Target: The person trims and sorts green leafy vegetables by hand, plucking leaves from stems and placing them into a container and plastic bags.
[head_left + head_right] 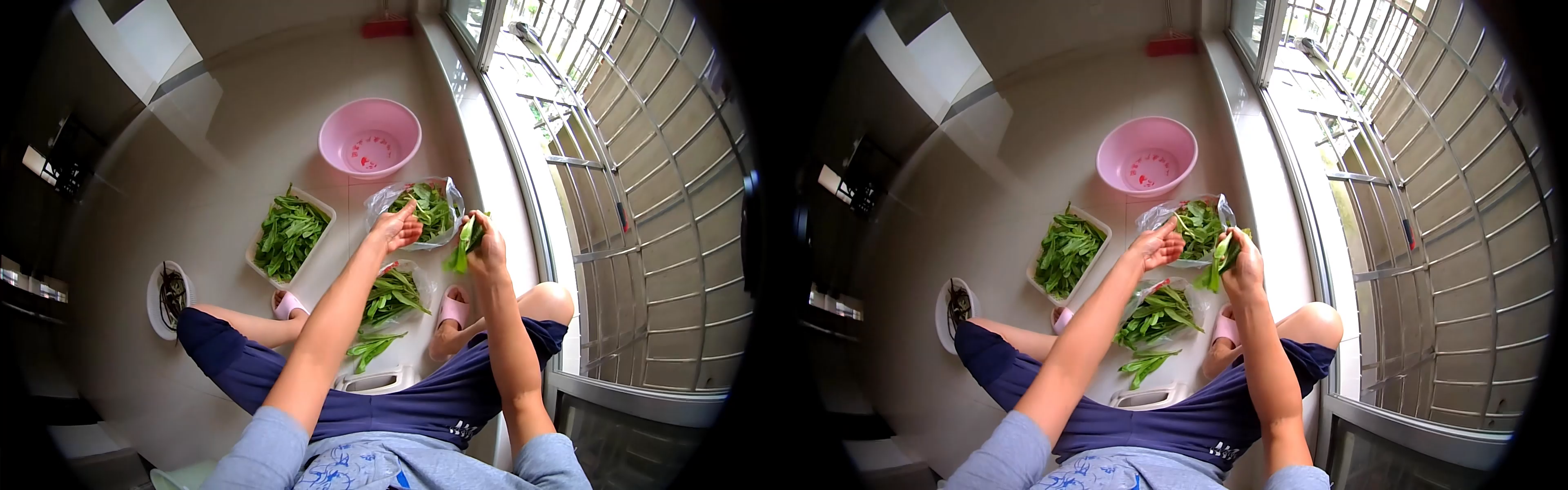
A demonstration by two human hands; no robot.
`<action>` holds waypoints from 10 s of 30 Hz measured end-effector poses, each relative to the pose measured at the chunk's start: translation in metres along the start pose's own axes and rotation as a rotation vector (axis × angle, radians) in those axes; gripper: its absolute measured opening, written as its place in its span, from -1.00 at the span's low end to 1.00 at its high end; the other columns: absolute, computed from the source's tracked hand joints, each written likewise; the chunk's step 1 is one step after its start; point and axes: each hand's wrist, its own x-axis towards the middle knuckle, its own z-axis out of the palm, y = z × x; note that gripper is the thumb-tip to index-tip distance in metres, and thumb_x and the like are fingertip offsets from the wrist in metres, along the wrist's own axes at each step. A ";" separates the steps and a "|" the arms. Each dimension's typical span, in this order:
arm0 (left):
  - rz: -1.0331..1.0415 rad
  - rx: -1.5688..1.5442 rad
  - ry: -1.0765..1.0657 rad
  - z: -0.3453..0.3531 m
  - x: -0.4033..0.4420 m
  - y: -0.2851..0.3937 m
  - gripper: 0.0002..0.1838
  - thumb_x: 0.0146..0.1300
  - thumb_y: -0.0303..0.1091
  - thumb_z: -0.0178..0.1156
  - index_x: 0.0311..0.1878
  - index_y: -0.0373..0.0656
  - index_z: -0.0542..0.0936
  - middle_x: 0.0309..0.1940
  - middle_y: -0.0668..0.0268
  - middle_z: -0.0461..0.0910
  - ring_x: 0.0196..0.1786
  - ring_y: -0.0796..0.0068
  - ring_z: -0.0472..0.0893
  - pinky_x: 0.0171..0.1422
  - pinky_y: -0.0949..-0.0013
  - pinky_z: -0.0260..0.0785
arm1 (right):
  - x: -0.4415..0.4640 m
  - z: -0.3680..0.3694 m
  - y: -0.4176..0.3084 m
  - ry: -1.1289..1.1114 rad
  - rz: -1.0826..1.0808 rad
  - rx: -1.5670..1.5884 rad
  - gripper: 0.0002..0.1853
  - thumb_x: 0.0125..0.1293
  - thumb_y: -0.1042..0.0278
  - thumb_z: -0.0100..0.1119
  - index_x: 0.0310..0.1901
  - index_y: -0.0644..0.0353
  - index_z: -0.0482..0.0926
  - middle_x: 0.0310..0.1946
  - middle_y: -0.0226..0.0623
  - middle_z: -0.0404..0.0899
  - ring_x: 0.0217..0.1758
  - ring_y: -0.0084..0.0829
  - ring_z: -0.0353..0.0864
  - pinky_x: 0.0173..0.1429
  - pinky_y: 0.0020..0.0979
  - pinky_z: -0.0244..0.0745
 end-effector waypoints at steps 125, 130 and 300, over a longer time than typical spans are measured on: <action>0.313 0.552 -0.064 -0.074 -0.131 0.075 -0.85 -0.06 -0.34 0.19 -0.55 -0.20 0.47 -0.64 0.42 0.44 -0.58 0.71 0.38 -0.45 0.63 0.22 | -0.018 0.111 0.079 -0.597 0.391 -1.150 -0.81 0.06 0.31 0.05 -0.45 0.28 0.50 -0.68 -0.53 0.32 -0.64 -0.74 0.19 -0.55 -0.66 0.11; 0.307 0.558 -0.074 -0.073 -0.134 0.076 -0.86 -0.05 -0.35 0.18 -0.53 -0.20 0.48 -0.64 0.42 0.44 -0.57 0.71 0.37 -0.44 0.63 0.22 | -0.017 0.108 0.084 -0.577 0.519 -0.915 -0.88 0.07 0.35 0.05 -0.49 0.21 0.45 -0.70 -0.57 0.24 -0.67 -0.76 0.10 -0.60 -0.69 -0.03; 0.157 0.110 -0.343 -0.073 -0.126 0.068 -0.90 0.11 -0.44 0.01 -0.32 -0.24 0.45 -0.43 0.30 0.47 -0.33 0.52 0.48 -0.15 0.46 0.33 | -0.025 0.099 0.088 -0.513 0.581 -0.448 -0.88 0.13 0.34 -0.04 -0.39 0.20 0.40 -0.53 -0.44 0.41 -0.54 -0.68 0.31 -0.47 -0.71 0.17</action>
